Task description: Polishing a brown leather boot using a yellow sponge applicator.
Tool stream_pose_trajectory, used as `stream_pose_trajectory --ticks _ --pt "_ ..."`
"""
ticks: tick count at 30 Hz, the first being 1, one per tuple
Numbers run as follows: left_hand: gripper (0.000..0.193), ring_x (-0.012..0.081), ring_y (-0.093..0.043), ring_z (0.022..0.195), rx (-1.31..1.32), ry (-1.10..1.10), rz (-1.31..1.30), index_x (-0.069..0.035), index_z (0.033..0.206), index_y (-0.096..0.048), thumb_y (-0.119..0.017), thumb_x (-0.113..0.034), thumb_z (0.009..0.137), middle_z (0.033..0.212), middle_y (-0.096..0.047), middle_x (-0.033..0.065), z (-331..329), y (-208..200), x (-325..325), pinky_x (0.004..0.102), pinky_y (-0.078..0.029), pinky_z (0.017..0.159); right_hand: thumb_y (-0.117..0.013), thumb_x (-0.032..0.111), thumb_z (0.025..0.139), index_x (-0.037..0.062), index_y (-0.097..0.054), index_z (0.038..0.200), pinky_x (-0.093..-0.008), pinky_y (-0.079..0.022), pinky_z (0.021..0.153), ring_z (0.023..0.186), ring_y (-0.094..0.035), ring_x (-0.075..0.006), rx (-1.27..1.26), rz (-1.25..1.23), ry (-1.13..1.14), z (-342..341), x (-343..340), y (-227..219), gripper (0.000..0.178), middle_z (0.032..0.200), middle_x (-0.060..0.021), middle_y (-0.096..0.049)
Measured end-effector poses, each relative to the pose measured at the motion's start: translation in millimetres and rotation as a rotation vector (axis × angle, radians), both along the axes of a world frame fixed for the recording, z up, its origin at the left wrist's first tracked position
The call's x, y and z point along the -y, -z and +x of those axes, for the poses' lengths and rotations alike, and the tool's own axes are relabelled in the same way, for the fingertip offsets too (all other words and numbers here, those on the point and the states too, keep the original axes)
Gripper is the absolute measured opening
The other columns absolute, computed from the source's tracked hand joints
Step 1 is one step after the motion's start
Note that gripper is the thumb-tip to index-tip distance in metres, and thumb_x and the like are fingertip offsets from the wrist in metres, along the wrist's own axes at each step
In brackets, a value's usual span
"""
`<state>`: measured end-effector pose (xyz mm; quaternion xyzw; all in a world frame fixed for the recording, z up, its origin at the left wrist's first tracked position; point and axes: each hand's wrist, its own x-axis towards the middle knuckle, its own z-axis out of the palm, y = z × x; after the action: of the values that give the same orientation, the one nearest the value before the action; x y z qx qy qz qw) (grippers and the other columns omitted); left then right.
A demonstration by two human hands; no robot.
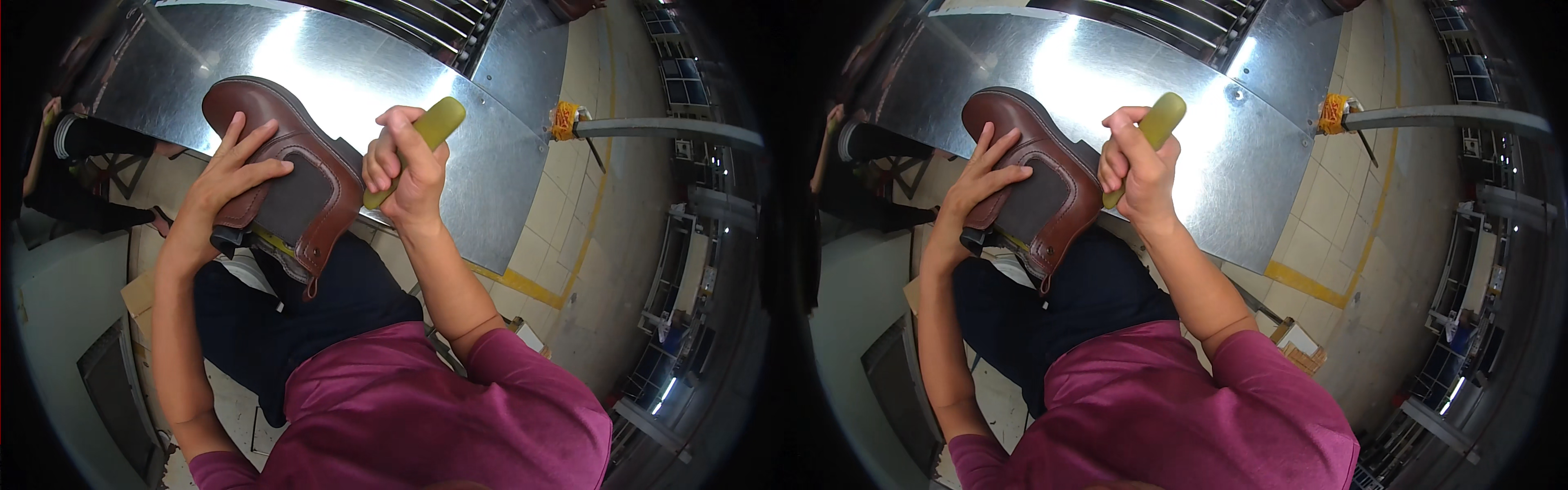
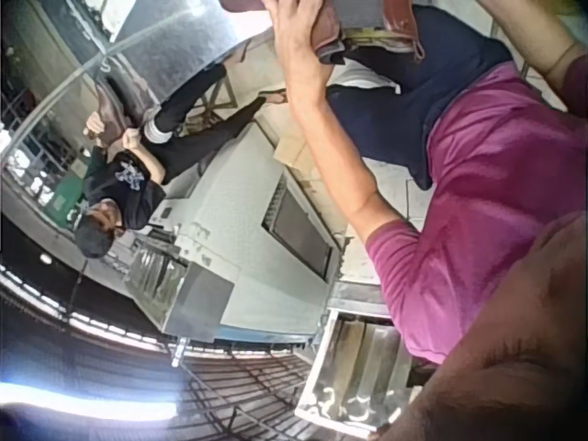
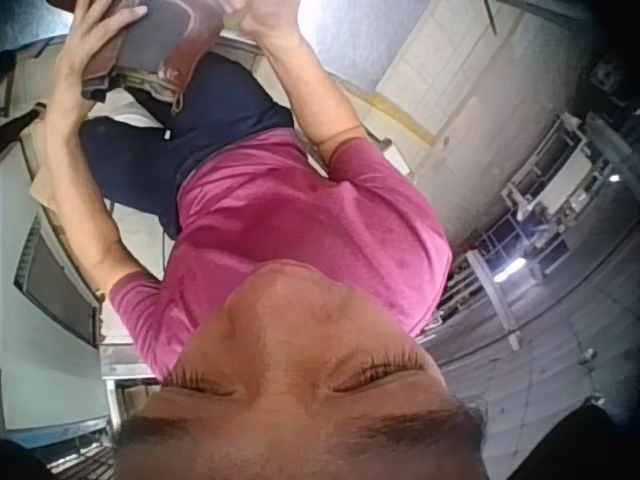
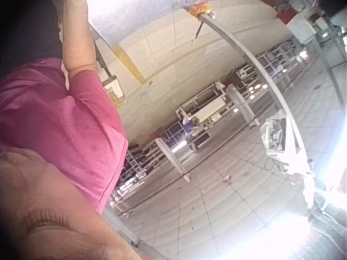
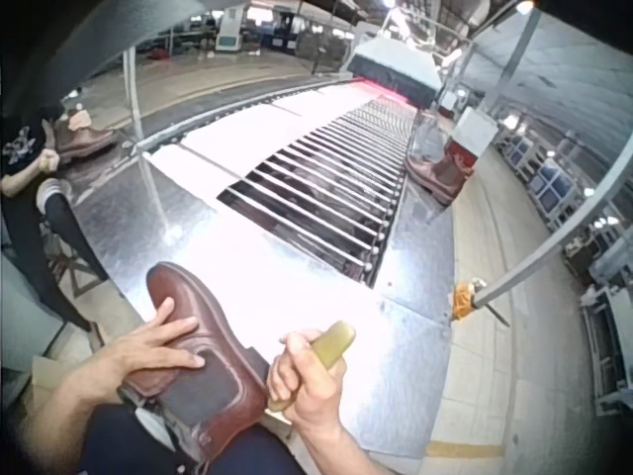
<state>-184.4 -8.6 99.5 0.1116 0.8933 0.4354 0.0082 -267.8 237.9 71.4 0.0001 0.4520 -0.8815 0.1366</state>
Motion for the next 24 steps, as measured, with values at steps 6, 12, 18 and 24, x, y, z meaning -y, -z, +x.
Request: stream_pose_trajectory --ticks 6,12,18,24 --pt "0.047 0.0352 -0.026 0.16 0.023 -0.026 0.0 -0.02 0.124 -0.077 -0.068 0.001 0.082 0.161 -0.051 0.0039 7 9 6 0.0509 -0.037 0.125 -0.063 0.022 0.104 -0.0005 -0.061 0.101 -0.028 -0.035 0.037 0.039 -0.038 -0.0108 0.057 0.1 -0.069 -13 17 -11 0.023 0.055 0.0005 -0.04" --pt "0.033 0.0346 -0.024 0.161 0.04 -0.017 0.081 -0.018 0.12 -0.079 -0.064 -0.011 0.092 0.162 -0.05 0.0076 9 16 9 0.0484 -0.031 0.127 -0.075 0.021 0.096 0.0006 -0.064 0.098 -0.0256 -0.033 0.039 0.041 -0.041 -0.0088 0.061 0.215 -0.148 -15 29 -20 0.023 0.056 0.0009 -0.045" --pt "0.033 0.0368 -0.024 0.161 0.0 0.01 0.017 -0.016 0.122 -0.078 -0.066 -0.013 0.092 0.163 -0.049 0.009 7 14 10 0.0491 -0.029 0.126 -0.075 0.022 0.094 -0.0027 -0.063 0.1 -0.0264 -0.032 0.038 0.04 -0.039 -0.0085 -0.013 0.367 -0.227 -23 40 -29 0.028 0.055 0.0019 -0.043" --pt "0.045 0.0382 -0.025 0.16 -0.076 0.008 -0.006 -0.015 0.125 -0.075 -0.071 -0.003 0.082 0.161 -0.051 0.009 9 17 6 0.0505 -0.032 0.125 -0.079 0.021 0.091 -0.0014 -0.064 0.099 -0.0261 -0.032 0.038 0.04 -0.04 -0.008 -0.122 0.251 -0.232 -44 64 -24 0.028 0.054 0.0026 -0.047"
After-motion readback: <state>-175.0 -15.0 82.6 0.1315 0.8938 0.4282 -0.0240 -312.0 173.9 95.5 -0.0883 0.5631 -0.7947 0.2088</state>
